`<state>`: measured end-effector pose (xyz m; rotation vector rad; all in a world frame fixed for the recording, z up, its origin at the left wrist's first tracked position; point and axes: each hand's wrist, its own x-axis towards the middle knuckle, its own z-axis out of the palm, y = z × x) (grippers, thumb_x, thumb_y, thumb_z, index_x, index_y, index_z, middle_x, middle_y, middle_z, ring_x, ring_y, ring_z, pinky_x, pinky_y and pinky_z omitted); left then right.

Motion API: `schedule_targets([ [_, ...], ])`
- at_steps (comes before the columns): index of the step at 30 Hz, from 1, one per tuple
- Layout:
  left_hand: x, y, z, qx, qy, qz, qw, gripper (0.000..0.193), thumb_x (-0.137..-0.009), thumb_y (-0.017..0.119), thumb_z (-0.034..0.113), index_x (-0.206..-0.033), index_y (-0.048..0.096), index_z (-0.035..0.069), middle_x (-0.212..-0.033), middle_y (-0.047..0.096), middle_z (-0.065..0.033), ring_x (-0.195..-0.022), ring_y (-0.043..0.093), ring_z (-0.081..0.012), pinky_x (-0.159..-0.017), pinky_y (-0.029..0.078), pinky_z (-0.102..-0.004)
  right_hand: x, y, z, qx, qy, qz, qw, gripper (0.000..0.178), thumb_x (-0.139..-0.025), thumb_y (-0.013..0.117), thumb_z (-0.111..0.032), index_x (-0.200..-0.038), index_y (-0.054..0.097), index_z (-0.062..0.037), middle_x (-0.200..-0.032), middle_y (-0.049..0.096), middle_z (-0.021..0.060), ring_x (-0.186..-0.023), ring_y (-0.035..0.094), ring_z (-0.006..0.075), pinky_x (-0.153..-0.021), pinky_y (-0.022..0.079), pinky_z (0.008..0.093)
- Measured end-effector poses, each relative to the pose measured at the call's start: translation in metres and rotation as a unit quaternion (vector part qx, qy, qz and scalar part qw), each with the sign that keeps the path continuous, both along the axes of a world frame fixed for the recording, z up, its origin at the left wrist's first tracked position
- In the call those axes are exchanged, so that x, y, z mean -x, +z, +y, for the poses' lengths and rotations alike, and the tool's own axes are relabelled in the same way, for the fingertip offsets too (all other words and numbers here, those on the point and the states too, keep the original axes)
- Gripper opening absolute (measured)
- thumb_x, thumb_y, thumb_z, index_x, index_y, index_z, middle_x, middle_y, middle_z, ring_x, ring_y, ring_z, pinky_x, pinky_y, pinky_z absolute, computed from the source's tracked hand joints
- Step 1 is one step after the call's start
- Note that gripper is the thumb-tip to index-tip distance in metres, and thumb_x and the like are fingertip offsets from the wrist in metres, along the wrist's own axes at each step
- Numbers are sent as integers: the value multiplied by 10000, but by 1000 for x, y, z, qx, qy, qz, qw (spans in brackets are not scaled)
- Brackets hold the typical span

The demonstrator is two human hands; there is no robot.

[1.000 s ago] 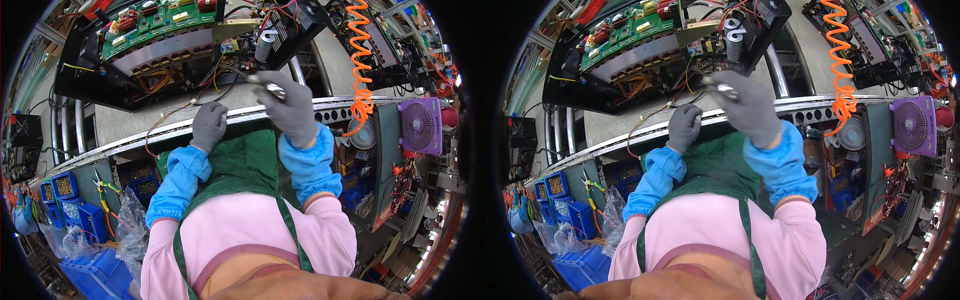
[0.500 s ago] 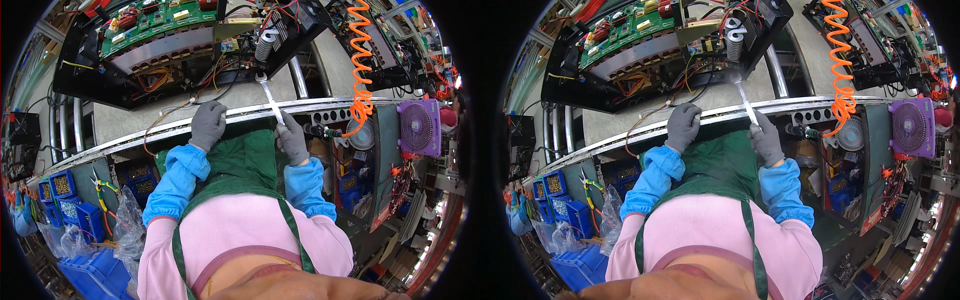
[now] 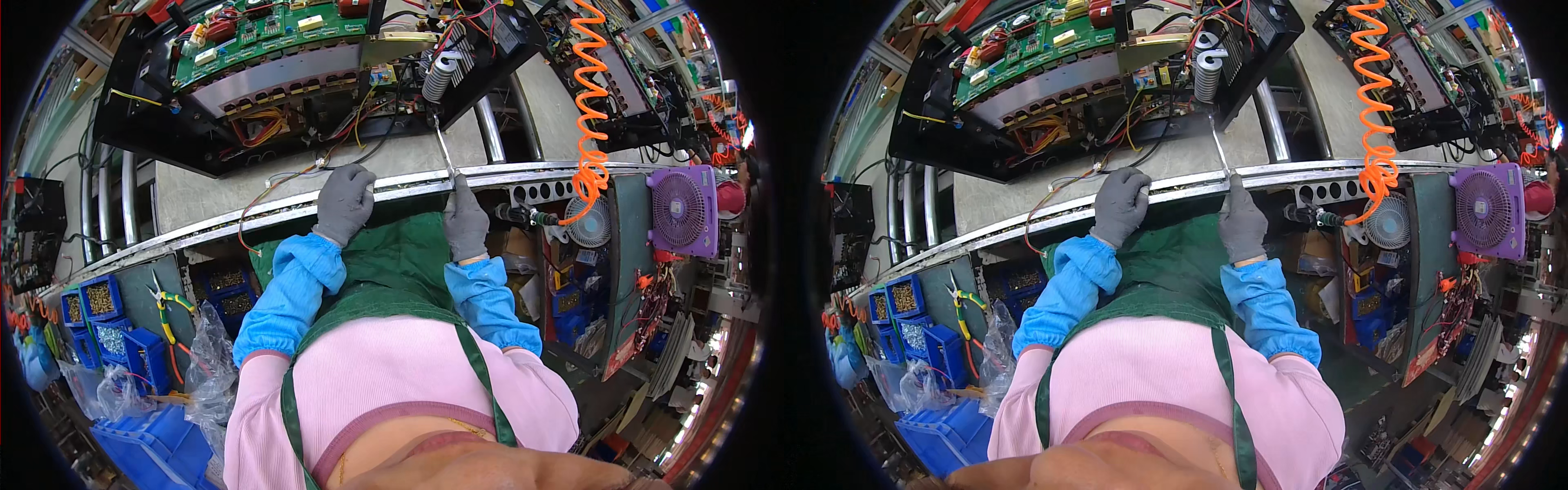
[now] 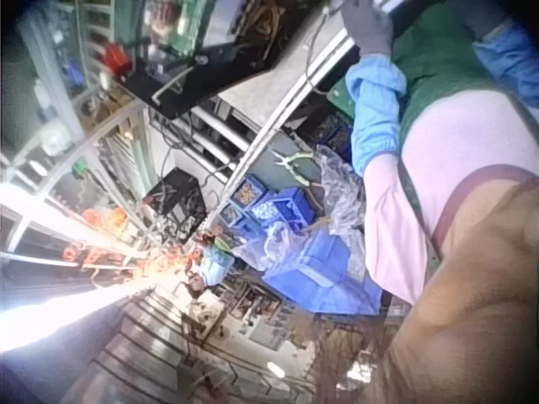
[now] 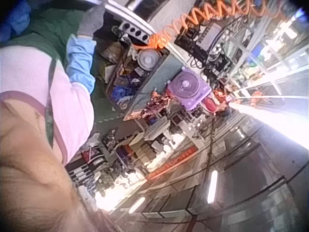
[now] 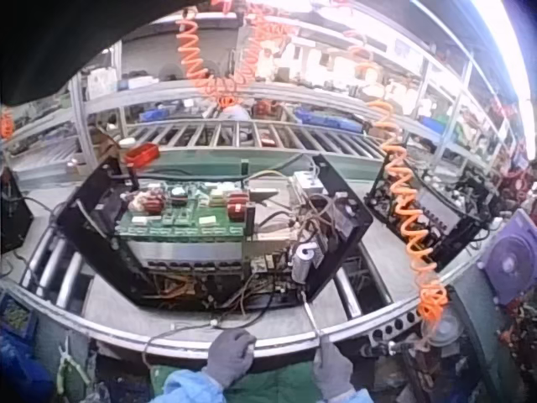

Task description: Assemble and secure components inside an electronic device housing using various hand tools.

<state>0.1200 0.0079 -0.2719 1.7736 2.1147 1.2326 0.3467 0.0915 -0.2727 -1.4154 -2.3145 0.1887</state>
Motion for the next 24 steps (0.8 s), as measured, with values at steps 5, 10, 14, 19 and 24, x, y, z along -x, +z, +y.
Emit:
schedule_targets([
  [5, 0, 3, 0, 0, -6, -1, 1000, 183, -730, 592, 56, -901, 621, 113, -927, 605, -77, -871, 582, -290, -735, 488, -392, 6, -19, 2, -21, 1, -16, 1000, 535, -893, 529, -142, -1401, 364, -134, -986, 619, 146, -726, 624, 355, -589, 499, 445],
  [10, 1, 4, -2, 3, -10, -2, 1000, 200, -731, 591, 56, -920, 615, 116, -937, 604, -74, -881, 579, -291, -740, 487, -390, 9, 8, -1, -66, 37, 46, 996, 466, -869, 548, -97, -1326, 462, -132, -945, 623, 151, -781, 628, 338, -615, 507, 438],
  [14, 1, 4, -1, -7, -10, -10, 1000, 198, -731, 592, 55, -918, 614, 115, -937, 603, -75, -884, 579, -293, -740, 487, -392, 23, 81, 4, -84, 27, 50, 995, 274, -836, 571, -83, -1107, 603, -107, -875, 646, 136, -771, 634, 321, -659, 513, 422],
  [19, 3, -1, -2, -15, -12, -2, 1000, 192, -740, 604, 53, -923, 614, 111, -932, 600, -81, -883, 579, -291, -737, 486, -387, 49, 132, 30, -77, 20, 17, 997, 228, -799, 604, -69, -1019, 650, -108, -865, 653, 137, -766, 640, 328, -690, 515, 415],
  [24, 2, -2, -1, -30, -17, -6, 999, 168, -756, 616, 60, -918, 613, 101, -919, 598, -82, -879, 580, -290, -732, 486, -385, 69, 158, 61, -128, 66, 51, 988, 251, -796, 618, -78, -1043, 640, -118, -899, 646, 137, -785, 643, 329, -697, 522, 396],
])
